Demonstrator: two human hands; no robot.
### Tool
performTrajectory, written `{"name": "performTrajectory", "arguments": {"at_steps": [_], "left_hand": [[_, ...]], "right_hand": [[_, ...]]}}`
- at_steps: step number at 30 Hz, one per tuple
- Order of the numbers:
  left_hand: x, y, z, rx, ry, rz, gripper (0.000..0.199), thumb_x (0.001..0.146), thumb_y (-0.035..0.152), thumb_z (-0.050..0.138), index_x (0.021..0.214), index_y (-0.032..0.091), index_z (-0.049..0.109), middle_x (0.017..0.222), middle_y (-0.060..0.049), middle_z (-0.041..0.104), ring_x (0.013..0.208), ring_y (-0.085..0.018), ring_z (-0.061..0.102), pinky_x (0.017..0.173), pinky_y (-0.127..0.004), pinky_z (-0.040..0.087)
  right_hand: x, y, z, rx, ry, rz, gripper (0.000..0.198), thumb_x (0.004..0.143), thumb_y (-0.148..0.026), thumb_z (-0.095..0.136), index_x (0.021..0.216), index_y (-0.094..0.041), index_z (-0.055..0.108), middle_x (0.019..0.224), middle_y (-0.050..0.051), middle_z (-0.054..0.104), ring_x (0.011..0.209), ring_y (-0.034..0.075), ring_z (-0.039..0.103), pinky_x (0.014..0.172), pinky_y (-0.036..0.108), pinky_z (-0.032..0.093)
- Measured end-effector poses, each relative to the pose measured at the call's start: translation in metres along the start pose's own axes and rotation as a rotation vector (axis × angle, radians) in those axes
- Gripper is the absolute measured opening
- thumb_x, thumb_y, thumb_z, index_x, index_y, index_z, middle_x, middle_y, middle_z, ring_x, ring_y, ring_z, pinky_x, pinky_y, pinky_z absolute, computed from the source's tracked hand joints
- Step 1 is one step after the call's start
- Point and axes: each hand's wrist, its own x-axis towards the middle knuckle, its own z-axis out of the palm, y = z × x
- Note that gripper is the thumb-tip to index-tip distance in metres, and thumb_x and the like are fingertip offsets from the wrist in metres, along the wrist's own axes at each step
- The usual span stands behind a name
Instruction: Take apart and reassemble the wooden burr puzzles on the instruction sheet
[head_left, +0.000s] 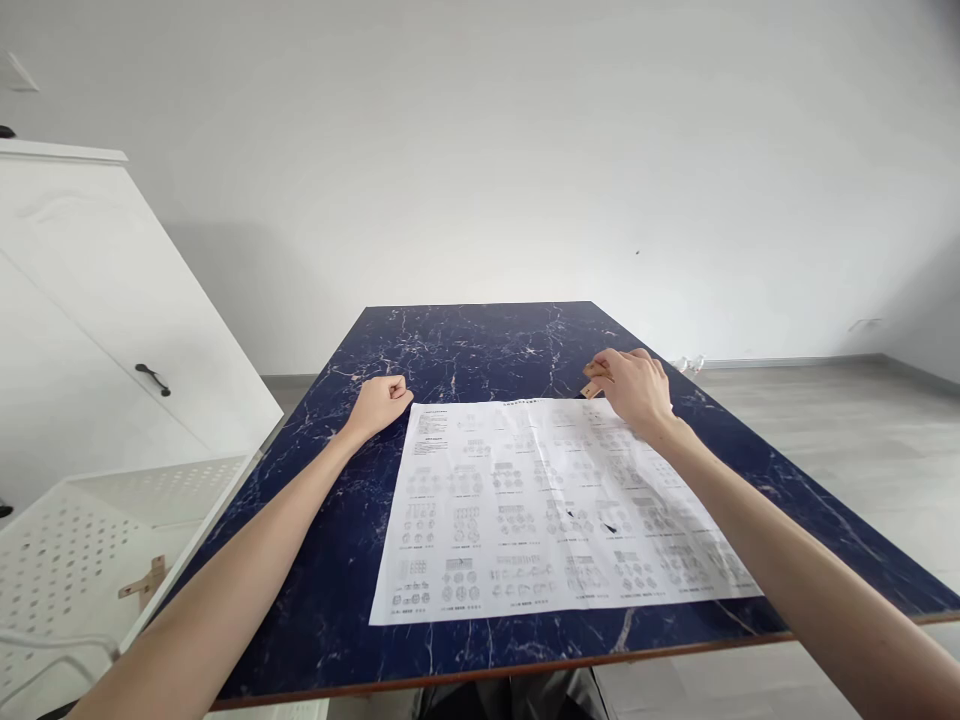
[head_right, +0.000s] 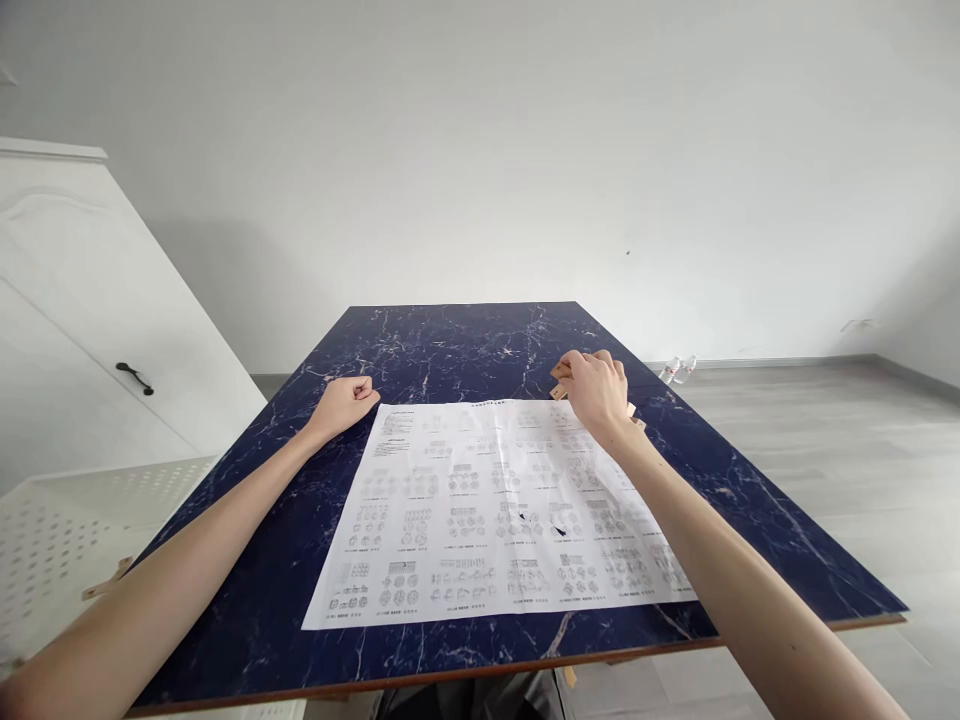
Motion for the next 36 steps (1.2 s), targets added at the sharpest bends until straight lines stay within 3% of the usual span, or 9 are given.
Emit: {"name": "performTrajectory", "arguments": {"at_steps": [7,11,13,17,20,22,25,32,36], "left_hand": [[-0.012,0.004,-0.001,0.001,0.047,0.052,0.029,0.104,0.04,0.068,0.093,0.014,0.068,0.082,0.001,0.066,0.068,-0.013,0.063,0.066,-0.028,0.056],[-0.014,0.007,-0.002,-0.009,0.048,0.064,0.034,0.103,0.043,0.068,0.085,0.014,0.064,0.074,0.004,0.06,0.062,-0.012,0.057,0.062,-0.026,0.051],[-0.014,0.007,-0.002,-0.012,0.05,0.061,0.036,0.104,0.044,0.068,0.082,0.015,0.063,0.071,0.005,0.057,0.059,-0.011,0.054,0.06,-0.025,0.049],[-0.014,0.006,-0.002,-0.008,0.038,0.058,0.039,0.104,0.045,0.067,0.078,0.016,0.06,0.067,0.006,0.054,0.056,-0.01,0.051,0.059,-0.025,0.047],[-0.014,0.005,0.0,0.0,0.009,0.072,0.04,0.103,0.044,0.068,0.075,0.016,0.058,0.066,0.006,0.052,0.057,-0.011,0.05,0.06,-0.025,0.046],[-0.014,0.005,0.002,0.007,-0.017,0.089,0.041,0.102,0.044,0.068,0.073,0.017,0.056,0.065,0.006,0.05,0.056,-0.011,0.048,0.06,-0.025,0.045],[-0.015,0.008,0.003,0.018,-0.053,0.116,0.044,0.101,0.044,0.069,0.07,0.019,0.052,0.062,0.008,0.046,0.054,-0.011,0.043,0.06,-0.026,0.042],[-0.026,0.023,-0.004,-0.031,-0.01,0.129,0.043,0.093,0.024,0.064,0.062,0.022,0.034,0.059,0.007,0.041,0.054,-0.012,0.033,0.062,-0.028,0.028],[-0.037,0.039,-0.004,-0.118,0.009,0.115,0.04,0.086,0.018,0.056,0.063,0.022,0.025,0.057,0.006,0.037,0.054,-0.012,0.029,0.062,-0.031,0.023]], "right_hand": [[-0.003,-0.023,-0.013,0.143,0.045,-0.049,0.032,0.107,-0.029,0.042,0.109,-0.023,0.073,0.106,0.014,0.079,0.117,0.035,0.061,0.097,0.046,0.047],[0.01,-0.026,-0.007,0.207,-0.023,0.017,0.043,0.107,-0.038,0.047,0.142,-0.019,0.062,0.146,0.019,0.066,0.139,0.04,0.051,0.098,0.048,0.05],[0.018,-0.026,0.0,0.245,-0.124,0.044,0.055,0.106,-0.048,0.051,0.15,-0.017,0.058,0.153,0.02,0.061,0.138,0.041,0.055,0.097,0.047,0.052],[0.025,-0.028,0.009,0.336,-0.377,0.048,0.057,0.107,-0.061,0.046,0.136,-0.02,0.072,0.127,0.017,0.079,0.106,0.034,0.075,0.08,0.036,0.056],[0.02,-0.03,0.007,0.391,-0.452,0.051,0.066,0.108,-0.067,0.036,0.14,-0.02,0.07,0.129,0.017,0.078,0.105,0.033,0.077,0.078,0.035,0.057],[0.015,-0.031,0.004,0.424,-0.477,0.042,0.067,0.104,-0.069,0.047,0.147,-0.021,0.065,0.133,0.018,0.076,0.111,0.035,0.075,0.08,0.036,0.059],[0.008,-0.033,0.003,0.472,-0.491,0.028,0.071,0.096,-0.061,0.068,0.154,-0.022,0.057,0.136,0.018,0.075,0.115,0.036,0.074,0.082,0.038,0.061],[-0.001,-0.043,0.012,0.623,-0.389,0.047,0.044,0.107,-0.044,0.05,0.142,-0.019,0.063,0.126,0.018,0.078,0.106,0.032,0.076,0.084,0.043,0.062],[-0.011,-0.06,0.009,0.792,-0.345,0.015,0.042,0.105,-0.05,0.055,0.131,-0.021,0.068,0.124,0.016,0.078,0.109,0.031,0.076,0.087,0.042,0.063]]}}
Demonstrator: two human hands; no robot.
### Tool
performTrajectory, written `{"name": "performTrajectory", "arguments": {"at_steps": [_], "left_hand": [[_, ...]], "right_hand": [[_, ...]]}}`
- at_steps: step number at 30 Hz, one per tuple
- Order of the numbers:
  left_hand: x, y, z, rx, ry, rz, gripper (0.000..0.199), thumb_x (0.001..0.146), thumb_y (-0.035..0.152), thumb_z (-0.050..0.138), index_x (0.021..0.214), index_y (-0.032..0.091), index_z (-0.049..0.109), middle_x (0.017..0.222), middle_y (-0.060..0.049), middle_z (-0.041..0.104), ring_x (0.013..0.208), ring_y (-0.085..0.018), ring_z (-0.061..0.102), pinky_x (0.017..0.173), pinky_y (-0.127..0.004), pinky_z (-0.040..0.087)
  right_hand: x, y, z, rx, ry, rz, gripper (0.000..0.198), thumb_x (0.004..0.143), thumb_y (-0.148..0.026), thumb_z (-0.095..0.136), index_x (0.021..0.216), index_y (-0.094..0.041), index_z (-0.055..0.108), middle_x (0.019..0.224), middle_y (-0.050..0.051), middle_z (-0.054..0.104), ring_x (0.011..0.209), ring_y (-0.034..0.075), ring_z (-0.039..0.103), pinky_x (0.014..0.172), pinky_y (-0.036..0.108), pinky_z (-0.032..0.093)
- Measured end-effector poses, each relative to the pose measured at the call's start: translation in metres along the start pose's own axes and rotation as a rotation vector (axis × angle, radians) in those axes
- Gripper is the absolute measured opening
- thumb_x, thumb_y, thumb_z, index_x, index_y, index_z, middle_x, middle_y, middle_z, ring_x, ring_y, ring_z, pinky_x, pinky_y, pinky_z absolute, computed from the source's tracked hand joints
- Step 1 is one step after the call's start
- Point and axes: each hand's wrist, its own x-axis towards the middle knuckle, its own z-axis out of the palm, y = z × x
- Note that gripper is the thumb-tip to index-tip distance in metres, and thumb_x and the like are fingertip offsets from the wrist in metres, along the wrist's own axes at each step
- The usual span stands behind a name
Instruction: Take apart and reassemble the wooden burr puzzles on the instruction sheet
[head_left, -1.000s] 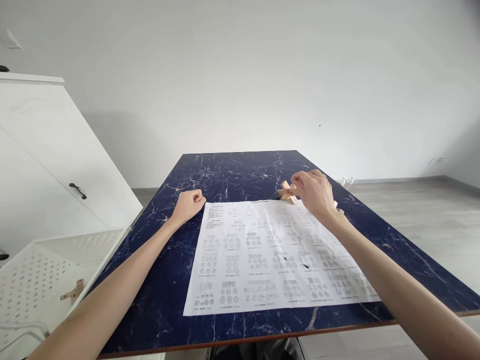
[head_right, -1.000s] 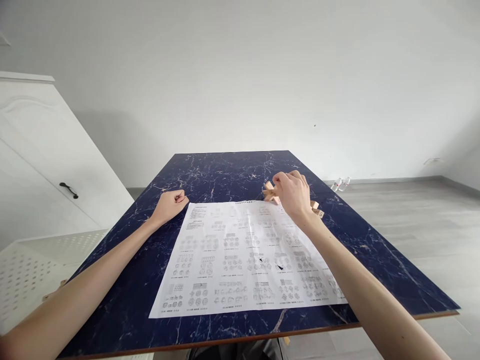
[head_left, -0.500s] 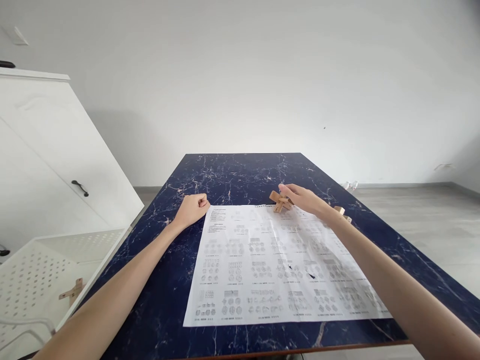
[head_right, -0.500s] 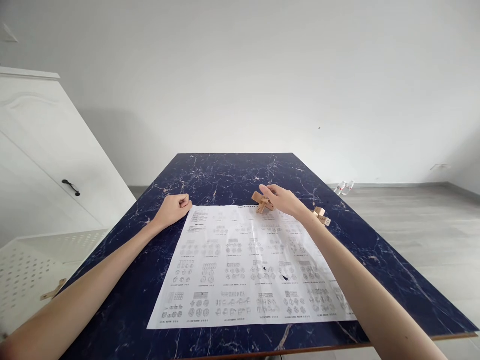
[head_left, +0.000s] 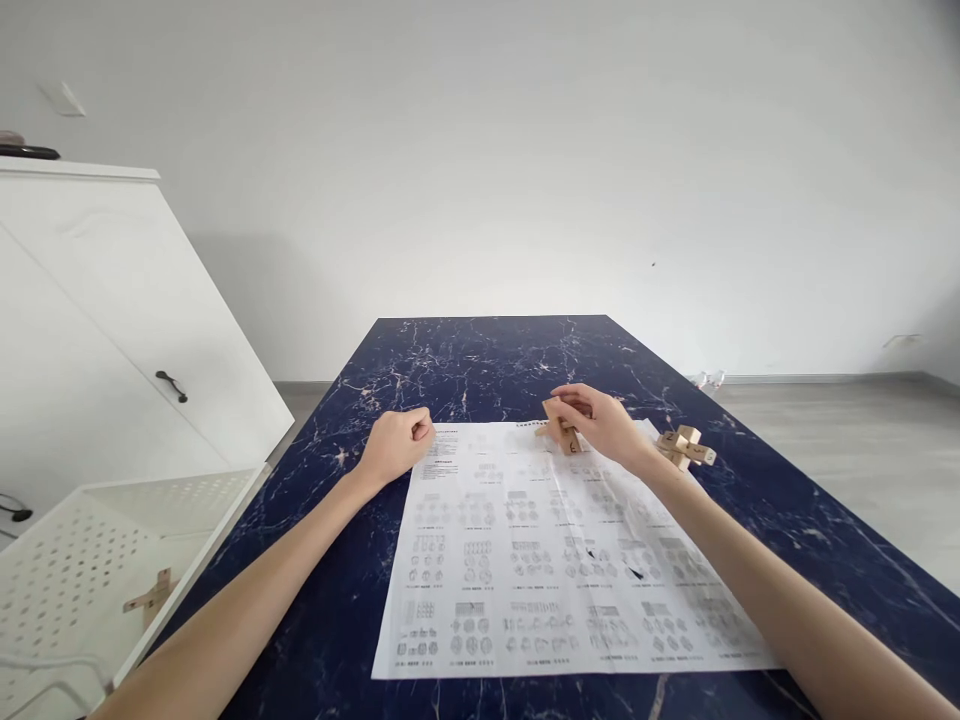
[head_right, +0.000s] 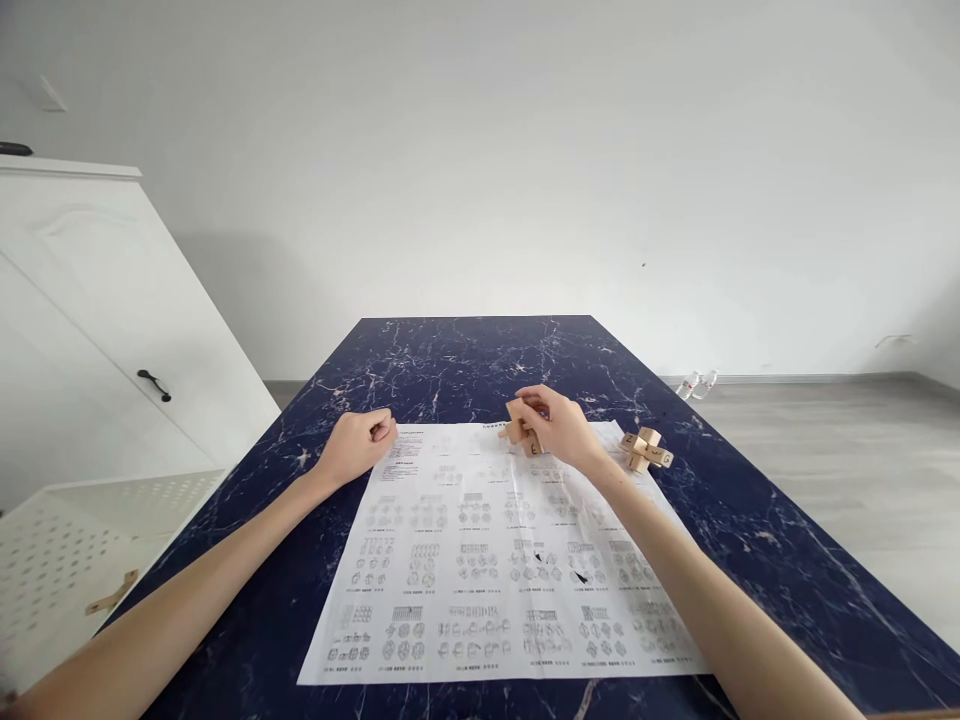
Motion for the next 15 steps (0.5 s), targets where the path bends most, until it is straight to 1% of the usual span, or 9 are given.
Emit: {"name": "performTrajectory", "arguments": {"at_steps": [2,4,6,7,9,10,12,15], "left_hand": [[-0.006,0.013,0.003,-0.06,-0.024,-0.004,0.04,0.088,0.022,0.057,0.063,0.023,0.025,0.056,0.006,0.034,0.054,-0.011,0.028,0.061,-0.03,0.024],[-0.014,0.03,0.007,-0.128,-0.057,-0.017,0.041,0.093,0.029,0.056,0.065,0.023,0.027,0.058,0.006,0.033,0.055,-0.011,0.03,0.06,-0.029,0.026],[-0.023,0.05,0.009,-0.204,-0.108,-0.029,0.039,0.099,0.04,0.056,0.07,0.023,0.037,0.063,0.006,0.041,0.056,-0.012,0.036,0.059,-0.028,0.032],[-0.028,0.059,0.01,-0.24,-0.144,-0.034,0.036,0.102,0.046,0.055,0.077,0.022,0.045,0.067,0.005,0.047,0.058,-0.013,0.041,0.058,-0.027,0.035],[-0.039,0.077,0.012,-0.318,-0.206,-0.061,0.035,0.106,0.055,0.048,0.091,0.023,0.052,0.076,0.003,0.055,0.061,-0.014,0.048,0.058,-0.027,0.041],[-0.044,0.085,0.012,-0.44,-0.256,-0.113,0.036,0.108,0.057,0.044,0.098,0.023,0.052,0.08,0.002,0.057,0.065,-0.015,0.051,0.06,-0.027,0.043],[-0.052,0.096,0.014,-0.615,-0.319,-0.191,0.041,0.111,0.061,0.034,0.1,0.024,0.048,0.08,0.001,0.058,0.066,-0.016,0.053,0.061,-0.029,0.044],[-0.059,0.103,0.015,-0.704,-0.339,-0.193,0.043,0.111,0.062,0.032,0.098,0.024,0.048,0.084,0.0,0.059,0.065,-0.015,0.053,0.061,-0.031,0.044]], "right_hand": [[-0.007,-0.01,0.009,0.089,-0.015,-0.044,0.044,0.104,-0.057,0.055,0.127,-0.021,0.069,0.12,0.015,0.079,0.104,0.03,0.077,0.083,0.041,0.064],[-0.014,-0.021,0.018,0.165,-0.021,-0.081,0.045,0.104,-0.06,0.056,0.124,-0.022,0.07,0.112,0.013,0.08,0.101,0.028,0.077,0.083,0.041,0.064],[-0.022,-0.031,0.026,0.227,-0.016,-0.106,0.044,0.103,-0.061,0.058,0.121,-0.023,0.07,0.106,0.01,0.08,0.096,0.026,0.076,0.081,0.04,0.064],[-0.025,-0.036,0.03,0.255,-0.02,-0.114,0.043,0.103,-0.061,0.058,0.12,-0.024,0.07,0.105,0.009,0.079,0.094,0.025,0.076,0.081,0.039,0.064],[-0.032,-0.044,0.035,0.297,-0.019,-0.127,0.04,0.104,-0.061,0.058,0.119,-0.026,0.071,0.105,0.007,0.079,0.093,0.024,0.076,0.08,0.038,0.064],[-0.035,-0.048,0.038,0.317,-0.02,-0.13,0.039,0.104,-0.06,0.059,0.119,-0.027,0.071,0.105,0.007,0.078,0.094,0.024,0.076,0.08,0.038,0.064],[-0.04,-0.053,0.042,0.381,-0.016,-0.126,0.036,0.103,-0.059,0.061,0.117,-0.027,0.071,0.103,0.006,0.078,0.092,0.024,0.075,0.08,0.038,0.064],[-0.047,-0.058,0.047,0.467,-0.015,-0.101,0.035,0.101,-0.058,0.065,0.115,-0.026,0.072,0.099,0.006,0.077,0.089,0.024,0.075,0.077,0.038,0.064]]}}
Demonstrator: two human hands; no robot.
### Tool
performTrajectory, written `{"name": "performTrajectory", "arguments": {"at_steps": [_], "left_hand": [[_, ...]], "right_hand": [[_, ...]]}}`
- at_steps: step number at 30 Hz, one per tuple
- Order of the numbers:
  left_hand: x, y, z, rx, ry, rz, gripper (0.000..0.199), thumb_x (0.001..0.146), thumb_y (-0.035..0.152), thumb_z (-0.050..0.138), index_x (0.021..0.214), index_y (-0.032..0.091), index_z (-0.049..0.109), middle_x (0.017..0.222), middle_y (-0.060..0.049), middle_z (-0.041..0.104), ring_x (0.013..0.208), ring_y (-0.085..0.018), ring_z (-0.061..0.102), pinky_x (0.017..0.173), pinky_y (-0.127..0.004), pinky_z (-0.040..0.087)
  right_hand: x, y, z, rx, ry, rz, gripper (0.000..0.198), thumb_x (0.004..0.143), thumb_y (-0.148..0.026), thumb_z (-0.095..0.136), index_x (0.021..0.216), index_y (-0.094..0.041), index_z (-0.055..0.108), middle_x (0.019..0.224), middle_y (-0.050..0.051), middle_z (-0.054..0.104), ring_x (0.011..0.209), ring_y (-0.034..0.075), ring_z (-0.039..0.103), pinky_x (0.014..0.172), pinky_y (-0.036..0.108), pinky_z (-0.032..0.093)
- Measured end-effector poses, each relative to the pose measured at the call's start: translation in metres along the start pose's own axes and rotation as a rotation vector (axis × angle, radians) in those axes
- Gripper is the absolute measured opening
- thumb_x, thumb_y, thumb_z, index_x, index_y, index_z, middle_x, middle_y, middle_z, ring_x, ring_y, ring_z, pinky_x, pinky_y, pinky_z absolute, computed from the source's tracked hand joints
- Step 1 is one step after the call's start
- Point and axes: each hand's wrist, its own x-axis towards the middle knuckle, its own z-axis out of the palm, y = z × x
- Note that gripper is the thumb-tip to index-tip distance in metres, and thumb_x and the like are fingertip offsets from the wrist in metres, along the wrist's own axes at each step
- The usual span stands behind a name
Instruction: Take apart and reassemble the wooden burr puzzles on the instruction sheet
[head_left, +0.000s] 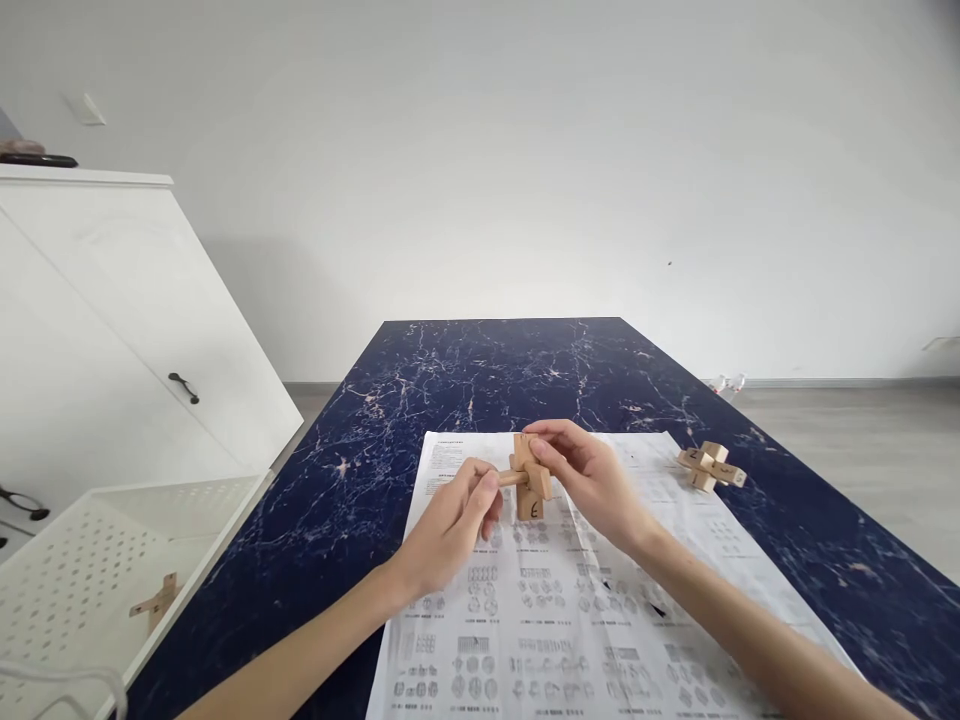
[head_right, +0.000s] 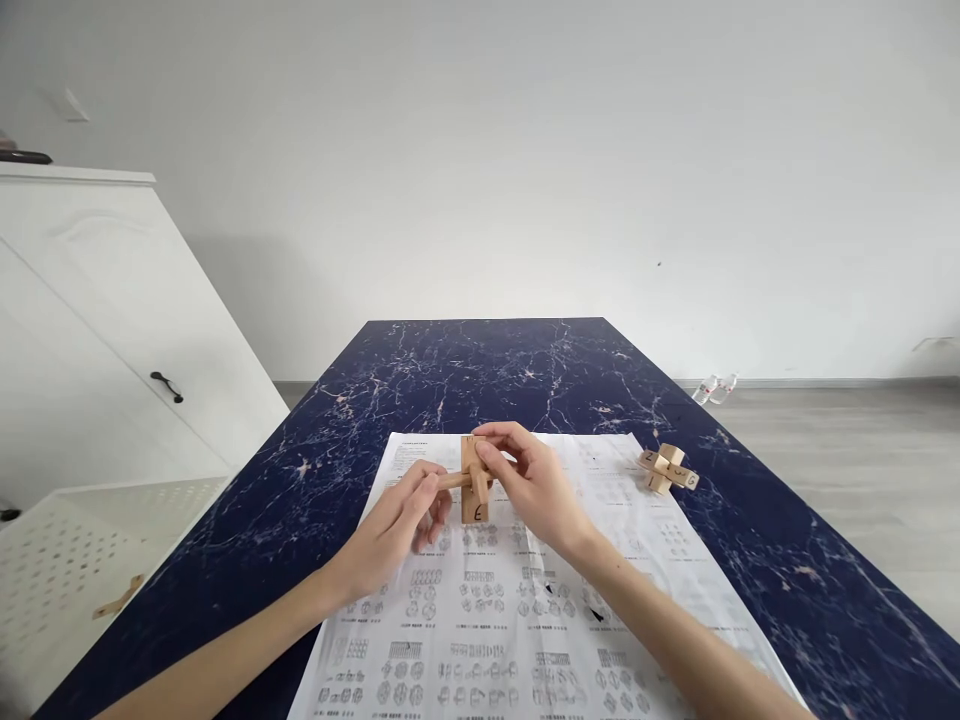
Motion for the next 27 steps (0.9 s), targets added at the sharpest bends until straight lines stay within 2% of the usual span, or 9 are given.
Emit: {"name": "performTrajectory", "arguments": {"at_steps": [5,10,13,15,17,19,22,24,27], "left_hand": [[0.001,0.0,0.0,0.083,-0.056,0.037,0.043,0.111,0.06,0.039,0.093,0.023,0.05,0.073,0.003,0.053,0.06,-0.015,0.044,0.06,-0.032,0.038],[0.0,-0.005,-0.002,0.102,-0.038,0.031,0.039,0.112,0.054,0.04,0.088,0.024,0.047,0.07,0.004,0.047,0.059,-0.014,0.038,0.059,-0.031,0.032],[-0.002,-0.007,-0.003,0.15,-0.005,0.03,0.038,0.111,0.053,0.043,0.087,0.024,0.048,0.069,0.004,0.047,0.058,-0.014,0.038,0.06,-0.032,0.032],[-0.003,-0.007,-0.004,0.177,0.032,0.042,0.037,0.11,0.053,0.045,0.088,0.024,0.051,0.071,0.003,0.052,0.061,-0.016,0.044,0.062,-0.033,0.036],[-0.004,-0.007,-0.005,0.187,0.107,0.071,0.031,0.106,0.055,0.053,0.095,0.025,0.055,0.086,-0.002,0.062,0.075,-0.02,0.056,0.073,-0.036,0.045],[-0.006,-0.007,-0.006,0.148,0.168,0.078,0.039,0.095,0.058,0.069,0.116,0.028,0.057,0.115,-0.008,0.067,0.104,-0.028,0.063,0.093,-0.044,0.05],[-0.008,-0.009,-0.005,0.035,0.185,0.019,0.094,0.073,0.056,0.092,0.15,0.037,0.042,0.157,-0.013,0.046,0.144,-0.039,0.048,0.117,-0.057,0.042],[-0.009,-0.01,-0.002,-0.073,0.149,-0.029,0.108,0.069,0.052,0.097,0.157,0.041,0.034,0.166,-0.012,0.035,0.152,-0.041,0.041,0.121,-0.059,0.042],[-0.01,-0.009,0.004,-0.243,0.083,-0.061,0.099,0.076,0.046,0.093,0.156,0.042,0.035,0.158,-0.012,0.045,0.141,-0.037,0.057,0.115,-0.054,0.051]], "right_hand": [[-0.009,-0.003,0.012,0.074,-0.002,0.034,0.032,0.101,-0.056,0.066,0.113,-0.027,0.071,0.102,0.006,0.077,0.089,0.023,0.075,0.081,0.04,0.066],[-0.011,-0.004,0.012,0.079,-0.068,0.06,0.029,0.103,-0.053,0.066,0.115,-0.028,0.073,0.108,0.007,0.077,0.095,0.024,0.076,0.084,0.042,0.068],[-0.011,-0.002,0.007,0.029,-0.129,0.08,0.028,0.102,-0.05,0.067,0.116,-0.028,0.076,0.116,0.008,0.078,0.099,0.025,0.076,0.087,0.044,0.068],[-0.011,0.0,0.005,0.062,-0.134,0.094,0.026,0.101,-0.049,0.068,0.115,-0.028,0.076,0.116,0.007,0.078,0.098,0.025,0.077,0.088,0.044,0.068],[-0.013,0.001,0.006,0.133,-0.113,0.091,0.024,0.101,-0.048,0.07,0.113,-0.029,0.074,0.112,0.006,0.078,0.097,0.024,0.077,0.088,0.044,0.068],[-0.015,0.002,0.009,0.203,-0.076,0.08,0.021,0.101,-0.047,0.071,0.111,-0.029,0.073,0.107,0.005,0.077,0.094,0.023,0.076,0.086,0.042,0.067],[-0.018,0.0,0.016,0.271,-0.026,0.073,0.02,0.1,-0.047,0.073,0.109,-0.029,0.07,0.098,0.003,0.075,0.085,0.02,0.074,0.077,0.038,0.066],[-0.02,-0.002,0.021,0.292,-0.02,0.082,0.021,0.1,-0.048,0.073,0.107,-0.029,0.07,0.097,0.003,0.075,0.084,0.02,0.072,0.076,0.037,0.065],[-0.024,-0.004,0.027,0.313,-0.038,0.123,0.023,0.1,-0.05,0.072,0.107,-0.028,0.069,0.102,0.005,0.076,0.089,0.022,0.073,0.08,0.039,0.064]]}}
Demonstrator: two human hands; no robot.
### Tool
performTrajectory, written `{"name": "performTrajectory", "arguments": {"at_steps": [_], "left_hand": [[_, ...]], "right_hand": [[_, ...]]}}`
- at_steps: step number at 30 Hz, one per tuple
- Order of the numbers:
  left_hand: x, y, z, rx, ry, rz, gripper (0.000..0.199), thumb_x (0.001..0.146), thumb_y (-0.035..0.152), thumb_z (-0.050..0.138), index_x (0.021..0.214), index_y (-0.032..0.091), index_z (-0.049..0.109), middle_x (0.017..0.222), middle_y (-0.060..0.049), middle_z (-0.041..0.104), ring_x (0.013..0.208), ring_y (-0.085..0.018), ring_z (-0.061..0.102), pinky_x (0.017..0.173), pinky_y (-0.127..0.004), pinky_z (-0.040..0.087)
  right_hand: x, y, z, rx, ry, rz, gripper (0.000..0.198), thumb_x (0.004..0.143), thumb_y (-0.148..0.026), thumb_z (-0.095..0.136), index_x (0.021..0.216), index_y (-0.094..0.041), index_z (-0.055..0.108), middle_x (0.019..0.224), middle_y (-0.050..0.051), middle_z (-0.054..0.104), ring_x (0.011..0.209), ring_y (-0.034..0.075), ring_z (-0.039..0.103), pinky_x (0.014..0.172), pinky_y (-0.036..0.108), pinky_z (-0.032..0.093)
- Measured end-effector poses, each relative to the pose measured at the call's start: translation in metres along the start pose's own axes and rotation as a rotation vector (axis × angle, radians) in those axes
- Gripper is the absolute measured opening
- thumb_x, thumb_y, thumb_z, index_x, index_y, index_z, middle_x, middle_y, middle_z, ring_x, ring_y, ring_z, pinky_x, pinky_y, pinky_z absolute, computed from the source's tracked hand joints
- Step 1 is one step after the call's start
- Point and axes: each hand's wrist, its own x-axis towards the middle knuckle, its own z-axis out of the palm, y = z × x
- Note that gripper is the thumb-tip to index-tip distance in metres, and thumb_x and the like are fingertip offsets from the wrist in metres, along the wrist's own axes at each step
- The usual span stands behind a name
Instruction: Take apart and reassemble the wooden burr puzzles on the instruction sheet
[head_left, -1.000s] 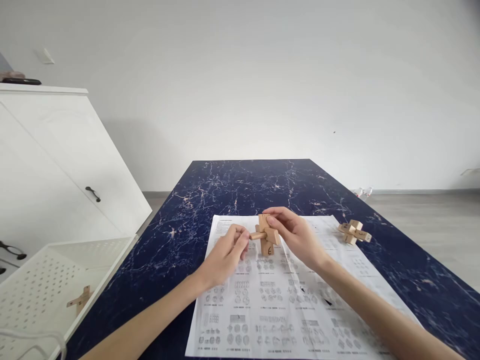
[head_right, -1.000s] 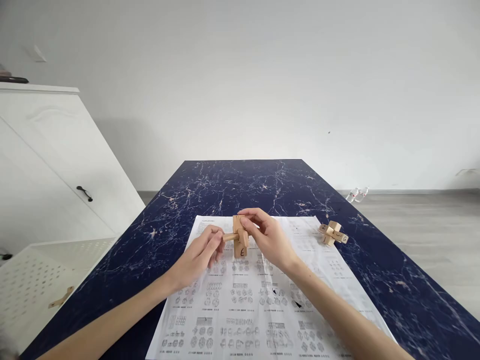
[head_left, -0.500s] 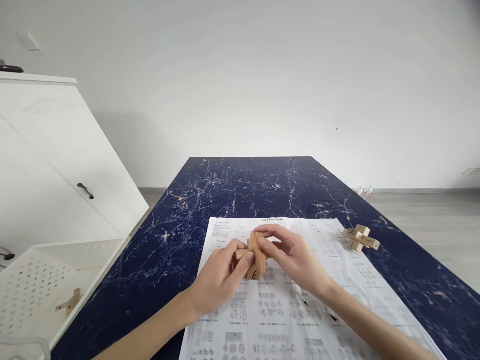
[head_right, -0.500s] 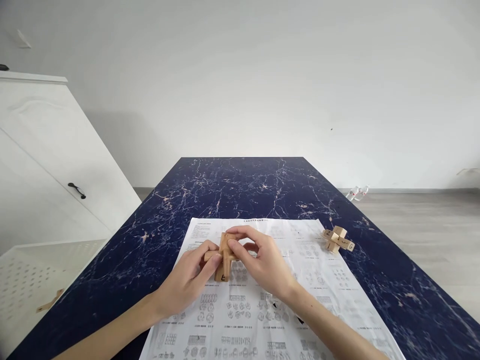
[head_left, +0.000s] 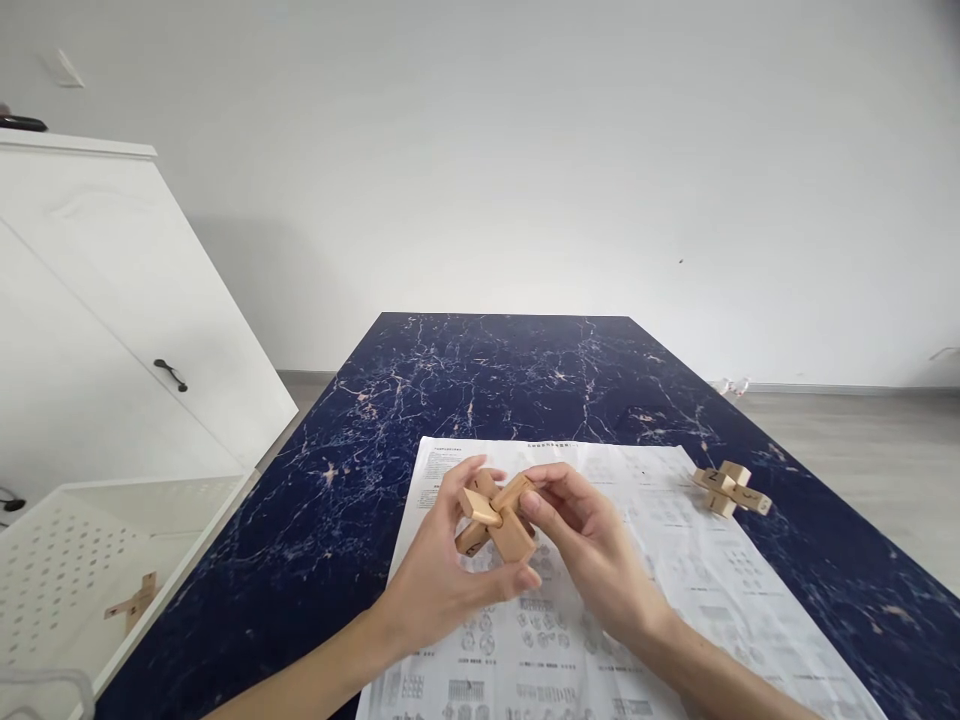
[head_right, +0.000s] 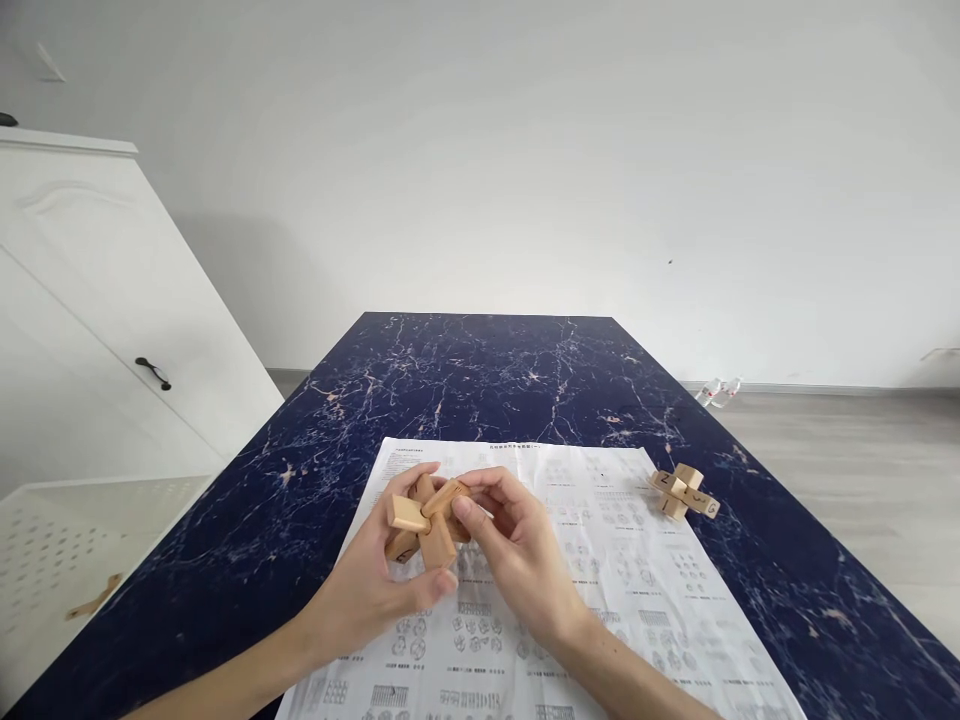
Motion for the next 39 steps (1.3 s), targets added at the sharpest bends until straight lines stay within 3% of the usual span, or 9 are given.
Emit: {"name": "performTrajectory", "arguments": {"at_steps": [4,7,11,19,26,39], "left_hand": [[0.001,0.004,0.003,0.013,0.02,-0.013,0.092,0.076,0.038,0.089,0.155,0.036,0.04,0.14,-0.01,0.059,0.122,-0.032,0.07,0.11,-0.051,0.057],[0.005,0.005,-0.002,0.175,0.041,0.014,0.096,0.068,0.036,0.091,0.152,0.031,0.046,0.131,-0.009,0.067,0.117,-0.033,0.072,0.11,-0.052,0.057],[0.008,0.008,-0.008,0.348,0.056,0.073,0.086,0.065,0.036,0.09,0.143,0.023,0.057,0.124,-0.009,0.074,0.116,-0.035,0.071,0.109,-0.053,0.055],[0.008,0.022,-0.01,0.419,0.011,0.101,0.068,0.065,0.036,0.085,0.127,0.019,0.062,0.108,-0.006,0.073,0.098,-0.028,0.07,0.091,-0.044,0.057],[0.01,0.023,-0.01,0.386,0.004,0.108,0.065,0.063,0.033,0.084,0.123,0.019,0.062,0.094,-0.002,0.068,0.085,-0.023,0.066,0.077,-0.037,0.054],[0.014,0.019,-0.015,0.418,-0.027,0.136,0.075,0.059,0.036,0.089,0.128,0.019,0.063,0.109,-0.007,0.075,0.099,-0.03,0.072,0.097,-0.048,0.056]], "right_hand": [[-0.001,0.002,-0.001,-0.048,-0.027,0.013,0.023,0.103,-0.049,0.069,0.108,-0.027,0.067,0.104,0.006,0.075,0.091,0.022,0.073,0.082,0.039,0.062],[0.003,0.003,-0.009,-0.208,-0.061,-0.038,0.016,0.104,-0.043,0.067,0.11,-0.027,0.067,0.106,0.005,0.075,0.098,0.023,0.073,0.088,0.041,0.06],[0.009,0.003,-0.02,-0.397,-0.168,-0.126,0.011,0.103,-0.033,0.069,0.112,-0.028,0.073,0.111,0.005,0.078,0.101,0.023,0.073,0.093,0.042,0.058],[0.01,0.006,-0.019,-0.248,-0.171,-0.098,0.016,0.102,-0.039,0.071,0.109,-0.025,0.074,0.108,0.006,0.079,0.092,0.02,0.075,0.089,0.039,0.062],[0.008,0.005,-0.02,-0.232,-0.179,-0.079,0.014,0.103,-0.037,0.07,0.108,-0.024,0.072,0.1,0.005,0.079,0.085,0.018,0.075,0.085,0.036,0.062],[0.006,0.006,-0.021,-0.266,-0.14,-0.055,0.017,0.098,-0.041,0.077,0.105,-0.025,0.077,0.097,0.004,0.083,0.084,0.02,0.077,0.085,0.038,0.062]]}}
